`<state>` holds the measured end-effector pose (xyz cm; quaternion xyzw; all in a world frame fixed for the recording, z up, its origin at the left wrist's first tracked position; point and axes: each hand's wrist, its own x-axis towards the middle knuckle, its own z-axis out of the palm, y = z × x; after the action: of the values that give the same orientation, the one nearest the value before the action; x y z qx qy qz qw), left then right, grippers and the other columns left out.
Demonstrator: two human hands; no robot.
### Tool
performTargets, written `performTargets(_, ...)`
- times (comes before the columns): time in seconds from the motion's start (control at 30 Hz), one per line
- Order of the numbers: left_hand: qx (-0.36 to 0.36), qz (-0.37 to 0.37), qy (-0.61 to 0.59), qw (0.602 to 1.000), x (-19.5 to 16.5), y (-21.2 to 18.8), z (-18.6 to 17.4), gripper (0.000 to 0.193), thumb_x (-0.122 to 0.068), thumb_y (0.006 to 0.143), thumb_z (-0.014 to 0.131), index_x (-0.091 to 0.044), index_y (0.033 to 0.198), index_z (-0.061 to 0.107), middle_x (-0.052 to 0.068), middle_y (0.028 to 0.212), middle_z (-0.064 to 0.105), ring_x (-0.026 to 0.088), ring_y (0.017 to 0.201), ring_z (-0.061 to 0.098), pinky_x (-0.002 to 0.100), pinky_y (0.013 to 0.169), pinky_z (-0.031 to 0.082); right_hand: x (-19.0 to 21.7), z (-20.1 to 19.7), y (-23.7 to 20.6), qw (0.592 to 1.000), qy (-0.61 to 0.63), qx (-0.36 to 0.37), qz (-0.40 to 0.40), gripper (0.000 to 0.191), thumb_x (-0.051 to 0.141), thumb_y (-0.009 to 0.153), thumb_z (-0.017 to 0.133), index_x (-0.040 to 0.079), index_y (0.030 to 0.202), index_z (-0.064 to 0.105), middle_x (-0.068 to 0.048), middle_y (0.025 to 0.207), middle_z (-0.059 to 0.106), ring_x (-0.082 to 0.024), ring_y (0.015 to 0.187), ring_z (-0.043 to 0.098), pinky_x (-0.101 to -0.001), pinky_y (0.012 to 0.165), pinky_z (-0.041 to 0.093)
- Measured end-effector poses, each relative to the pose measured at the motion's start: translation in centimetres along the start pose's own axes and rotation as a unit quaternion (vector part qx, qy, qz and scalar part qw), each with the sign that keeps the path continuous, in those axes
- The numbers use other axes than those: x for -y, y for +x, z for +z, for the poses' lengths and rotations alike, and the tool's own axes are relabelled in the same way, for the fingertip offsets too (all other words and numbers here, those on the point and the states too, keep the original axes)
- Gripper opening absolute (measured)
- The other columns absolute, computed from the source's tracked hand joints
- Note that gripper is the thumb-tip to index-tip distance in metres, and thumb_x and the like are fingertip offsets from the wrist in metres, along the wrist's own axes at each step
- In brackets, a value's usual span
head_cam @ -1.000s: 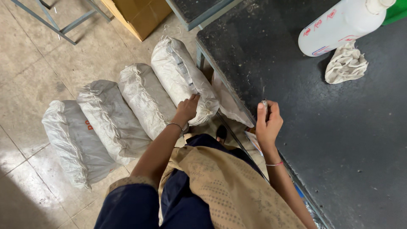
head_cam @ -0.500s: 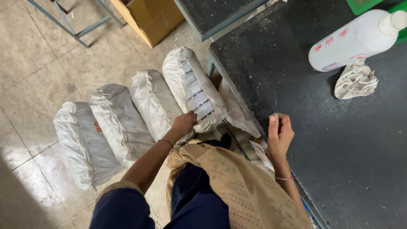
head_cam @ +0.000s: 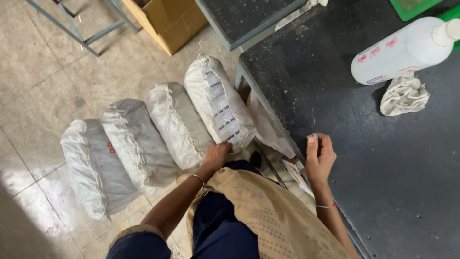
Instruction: The person cuts open white cloth sacks filled with plastic components and pulls the parts out by hand. They place wrapped round plastic covers onto the work table and open additional sacks on the floor, removing components one bundle at a time.
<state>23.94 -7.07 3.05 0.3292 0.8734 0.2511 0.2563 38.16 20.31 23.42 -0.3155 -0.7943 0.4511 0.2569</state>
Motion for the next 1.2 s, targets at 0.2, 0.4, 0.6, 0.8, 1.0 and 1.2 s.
performTargets(0.2, 0.065, -0.085, -0.004, 0.994, -2.3, 1.6, -2.7, 0.024, -0.036, 0.093, 0.064, -0.013, 0.096, 0.071, 0.014, 0.102, 0.073, 0.038, 0.094, 0.069, 0.051, 0.077, 0.054, -0.4, 0.1, 0.1, 1.0, 0.01, 0.0, 0.017, 0.021, 0.023, 0.107, 0.063, 0.001, 0.105, 0.063, 0.004, 0.079, 0.055, -0.003, 0.07, 0.045, -0.0216, 0.061, 0.039)
performTargets(0.4, -0.122, -0.157, -0.031, 0.979, -4.1, 8.1, -4.8, 0.042, -0.043, 0.092, 0.067, -0.003, 0.104, 0.07, 0.02, 0.106, 0.073, 0.041, 0.098, 0.07, 0.052, 0.081, 0.055, -0.4, 0.3, -0.1, 1.0, 0.007, -0.005, 0.008, 0.022, 0.023, 0.107, 0.063, 0.001, 0.105, 0.062, 0.005, 0.08, 0.054, -0.002, 0.07, 0.042, -0.0212, 0.062, 0.036)
performTargets(0.6, -0.049, -0.285, -0.098, 0.952, -3.8, 14.1, -3.1, 0.054, -0.054, 0.086, 0.072, -0.004, 0.107, 0.074, 0.023, 0.115, 0.072, 0.04, 0.108, 0.067, 0.05, 0.091, 0.055, -0.5, 0.3, 0.0, 1.0, -0.007, -0.013, -0.007, 0.022, 0.022, 0.107, 0.063, 0.0, 0.105, 0.063, 0.004, 0.08, 0.056, -0.002, 0.071, 0.044, -0.022, 0.062, 0.039)
performTargets(0.8, -0.063, -0.112, -0.336, 0.933, -9.7, 21.0, 0.2, 0.031, -0.034, 0.09, 0.066, -0.009, 0.104, 0.078, 0.017, 0.101, 0.076, 0.033, 0.094, 0.072, 0.045, 0.084, 0.057, -0.2, 0.1, -0.5, 0.997, -0.075, -0.023, -0.009, 0.021, 0.021, 0.105, 0.064, 0.001, 0.105, 0.065, -0.001, 0.077, 0.057, -0.007, 0.066, 0.046, -0.0257, 0.059, 0.04)
performTargets(1.0, -0.014, -0.093, -0.374, 0.923, -5.3, 16.3, -1.0, 0.014, -0.017, 0.091, 0.07, -0.008, 0.1, 0.075, 0.013, 0.089, 0.074, 0.027, 0.08, 0.071, 0.041, 0.072, 0.057, -0.7, 0.1, -0.2, 0.994, -0.105, -0.032, -0.009, 0.021, 0.022, 0.104, 0.064, 0.002, 0.107, 0.067, -0.003, 0.074, 0.06, -0.01, 0.068, 0.051, -0.029, 0.063, 0.046)
performTargets(1.2, -0.336, -0.153, -0.238, 0.899, -2.8, 13.4, -4.7, 0.032, -0.028, 0.089, 0.074, 0.0, 0.1, 0.065, 0.019, 0.099, 0.074, 0.039, 0.096, 0.07, 0.049, 0.085, 0.054, -1.1, 0.1, -0.3, 0.998, -0.057, -0.024, 0.024, 0.021, 0.023, 0.104, 0.064, 0.001, 0.103, 0.066, -0.002, 0.074, 0.056, -0.007, 0.065, 0.042, -0.0262, 0.057, 0.036)
